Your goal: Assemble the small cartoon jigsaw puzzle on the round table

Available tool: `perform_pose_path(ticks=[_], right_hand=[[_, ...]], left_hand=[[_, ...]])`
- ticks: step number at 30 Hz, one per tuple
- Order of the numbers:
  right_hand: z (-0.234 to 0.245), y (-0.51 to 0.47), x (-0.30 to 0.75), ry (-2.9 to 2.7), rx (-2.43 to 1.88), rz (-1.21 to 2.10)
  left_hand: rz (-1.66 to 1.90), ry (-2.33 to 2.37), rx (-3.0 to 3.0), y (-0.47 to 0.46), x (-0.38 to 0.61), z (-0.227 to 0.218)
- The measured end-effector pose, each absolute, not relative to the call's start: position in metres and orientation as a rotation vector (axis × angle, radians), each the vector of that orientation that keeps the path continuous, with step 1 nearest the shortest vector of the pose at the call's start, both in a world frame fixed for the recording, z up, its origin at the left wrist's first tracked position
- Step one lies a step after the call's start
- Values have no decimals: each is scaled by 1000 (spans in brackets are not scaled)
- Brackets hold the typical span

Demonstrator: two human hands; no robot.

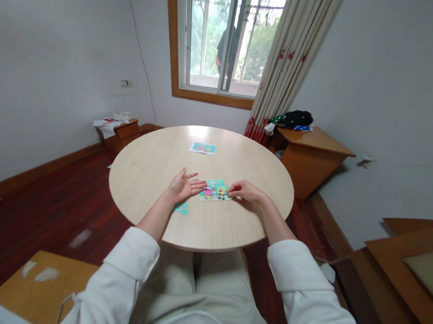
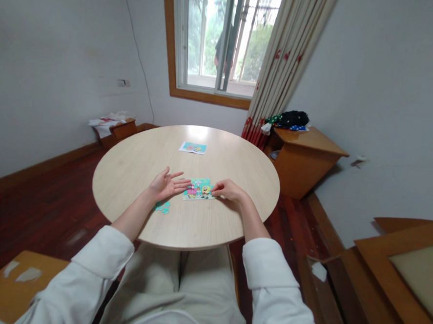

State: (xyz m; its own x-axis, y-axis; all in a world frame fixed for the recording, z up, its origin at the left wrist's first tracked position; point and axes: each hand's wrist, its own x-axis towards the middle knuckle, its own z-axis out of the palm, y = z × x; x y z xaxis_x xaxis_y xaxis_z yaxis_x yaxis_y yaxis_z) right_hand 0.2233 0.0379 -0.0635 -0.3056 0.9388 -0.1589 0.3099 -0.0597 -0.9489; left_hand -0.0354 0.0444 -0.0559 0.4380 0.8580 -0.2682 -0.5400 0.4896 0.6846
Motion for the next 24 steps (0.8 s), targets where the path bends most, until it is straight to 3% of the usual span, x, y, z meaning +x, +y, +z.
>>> perform_pose_path(ticks=[24], right_hand=[[-47,22,220,-1615,-1334,1289]], left_hand=[[925,671,557,45,-33,-50]])
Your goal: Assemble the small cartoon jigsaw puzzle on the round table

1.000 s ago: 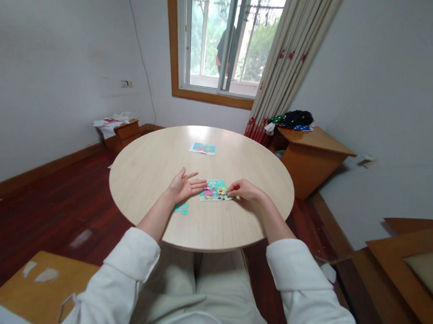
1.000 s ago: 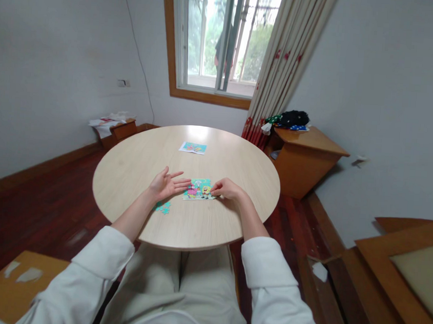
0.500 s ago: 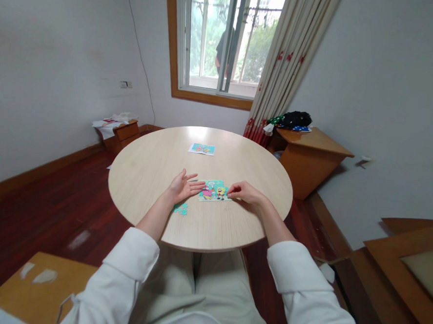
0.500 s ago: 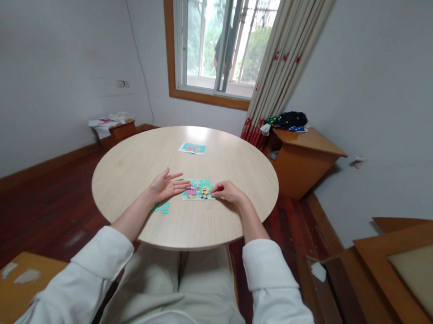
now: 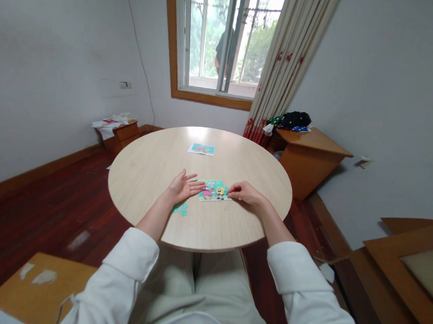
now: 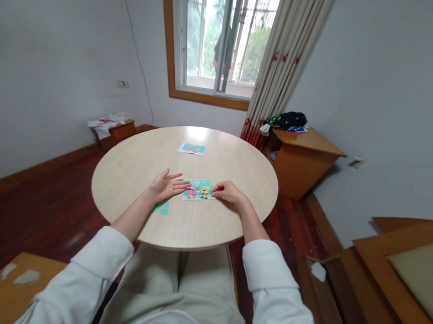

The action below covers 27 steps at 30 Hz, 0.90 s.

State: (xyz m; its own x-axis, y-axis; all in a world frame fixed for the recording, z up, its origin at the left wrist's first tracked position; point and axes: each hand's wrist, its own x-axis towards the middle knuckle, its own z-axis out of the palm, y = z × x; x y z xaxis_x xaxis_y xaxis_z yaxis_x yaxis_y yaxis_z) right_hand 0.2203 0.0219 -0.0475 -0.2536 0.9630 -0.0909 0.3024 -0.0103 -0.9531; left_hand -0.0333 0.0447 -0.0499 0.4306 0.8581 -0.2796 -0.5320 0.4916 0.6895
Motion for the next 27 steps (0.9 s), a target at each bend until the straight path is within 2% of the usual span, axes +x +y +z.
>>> perform_pose_path(ticks=[27], right_hand=[[-57,33,224,-1796,-1307,1081]], left_hand=[[915,695,585,41,-32,-45]])
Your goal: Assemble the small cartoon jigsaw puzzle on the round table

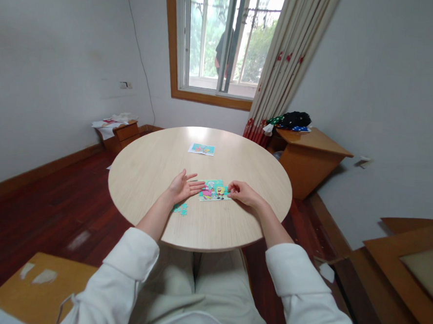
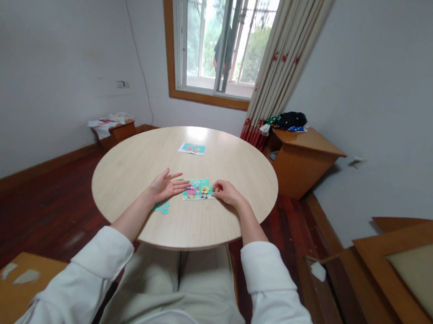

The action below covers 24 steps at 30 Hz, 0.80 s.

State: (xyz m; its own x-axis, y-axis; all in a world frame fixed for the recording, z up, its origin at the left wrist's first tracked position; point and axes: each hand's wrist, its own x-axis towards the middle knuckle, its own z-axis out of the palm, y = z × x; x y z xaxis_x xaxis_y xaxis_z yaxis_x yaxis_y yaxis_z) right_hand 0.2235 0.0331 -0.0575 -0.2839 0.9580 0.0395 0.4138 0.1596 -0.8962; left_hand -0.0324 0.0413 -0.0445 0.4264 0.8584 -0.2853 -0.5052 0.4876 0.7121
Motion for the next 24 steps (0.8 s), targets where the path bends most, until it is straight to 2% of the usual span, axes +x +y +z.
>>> perform_pose_path(ticks=[9,17,24], right_hand=[[-62,22,231,-1569,-1239,1056],[-58,19,224,-1680,-1250,1052],[-67,24,235,-1209,-1215,936]], left_hand=[[991,733,559,44,-33,-48],[1110,739,501,47,-35,-49],[1330,716,341,50,-38,-41]])
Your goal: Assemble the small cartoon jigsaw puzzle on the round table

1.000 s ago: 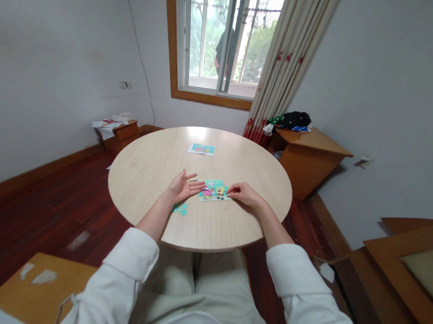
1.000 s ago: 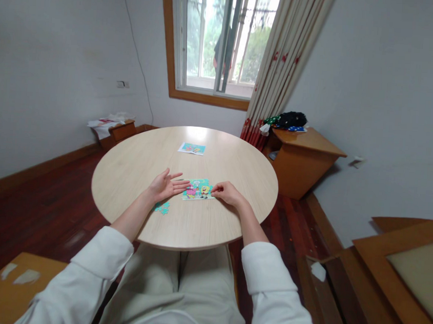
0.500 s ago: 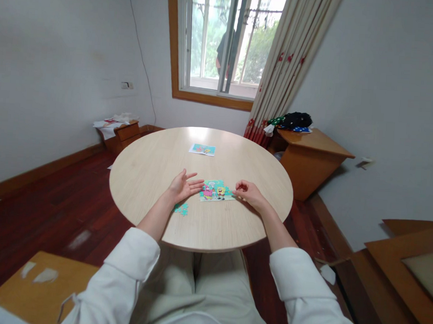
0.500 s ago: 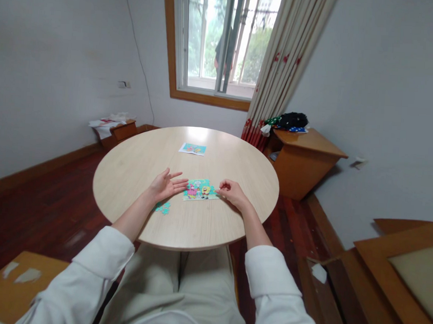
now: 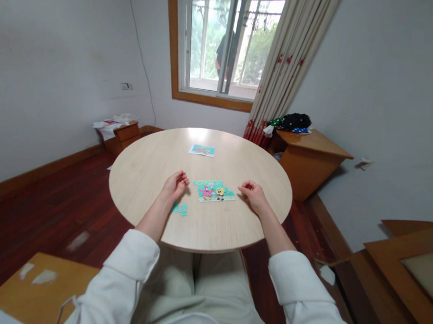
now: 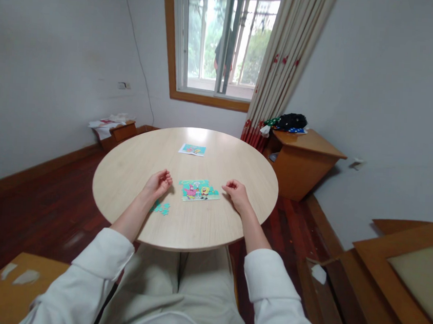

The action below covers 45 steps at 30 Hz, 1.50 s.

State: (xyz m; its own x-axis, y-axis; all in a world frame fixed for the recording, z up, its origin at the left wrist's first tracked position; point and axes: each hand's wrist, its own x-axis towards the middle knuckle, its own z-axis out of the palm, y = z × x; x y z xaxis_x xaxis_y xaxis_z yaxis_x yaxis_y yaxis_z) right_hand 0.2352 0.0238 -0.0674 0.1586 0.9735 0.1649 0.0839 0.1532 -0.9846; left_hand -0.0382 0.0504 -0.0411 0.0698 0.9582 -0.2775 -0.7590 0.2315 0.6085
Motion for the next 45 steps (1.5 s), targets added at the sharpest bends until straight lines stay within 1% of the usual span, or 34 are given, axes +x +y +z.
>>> perform_pose_path(ticks=[5,13,18,21,25,28,30,35,38,41,45], right_hand=[[-68,25,236,-1190,-1216,949],[-61,23,240,-1178,-1200,955],[-55,22,241,-1170,-1203,964],[-54,22,240,-1178,-1213,956],[-55,23,239,-1206,-1228,930],[-55,22,239,-1215,-1239,928],[-54,22,239,-1207,-1243,930],[-53,22,238,-1216,-1231,934],[-54,22,238,-1206,-1223,939],[-54,22,237,-1208,-1225,933],[-55,22,238,-1226,-1234,922]], left_hand=[[1411,661,355,49,-49,-36],[1601,766,407,47,-69,-35],[1666,902,523,45,-78,-33],[1646,1027,657,42,-83,-33],[1558,1137,731,38,-87,-33],[1454,1063,691,36,-90,-31],[1287,979,671,34,-91,-28],[732,798,813,22,-95,-20],[495,750,841,16,-95,-18],[407,729,831,14,-93,-18],[487,751,770,15,-90,-19]])
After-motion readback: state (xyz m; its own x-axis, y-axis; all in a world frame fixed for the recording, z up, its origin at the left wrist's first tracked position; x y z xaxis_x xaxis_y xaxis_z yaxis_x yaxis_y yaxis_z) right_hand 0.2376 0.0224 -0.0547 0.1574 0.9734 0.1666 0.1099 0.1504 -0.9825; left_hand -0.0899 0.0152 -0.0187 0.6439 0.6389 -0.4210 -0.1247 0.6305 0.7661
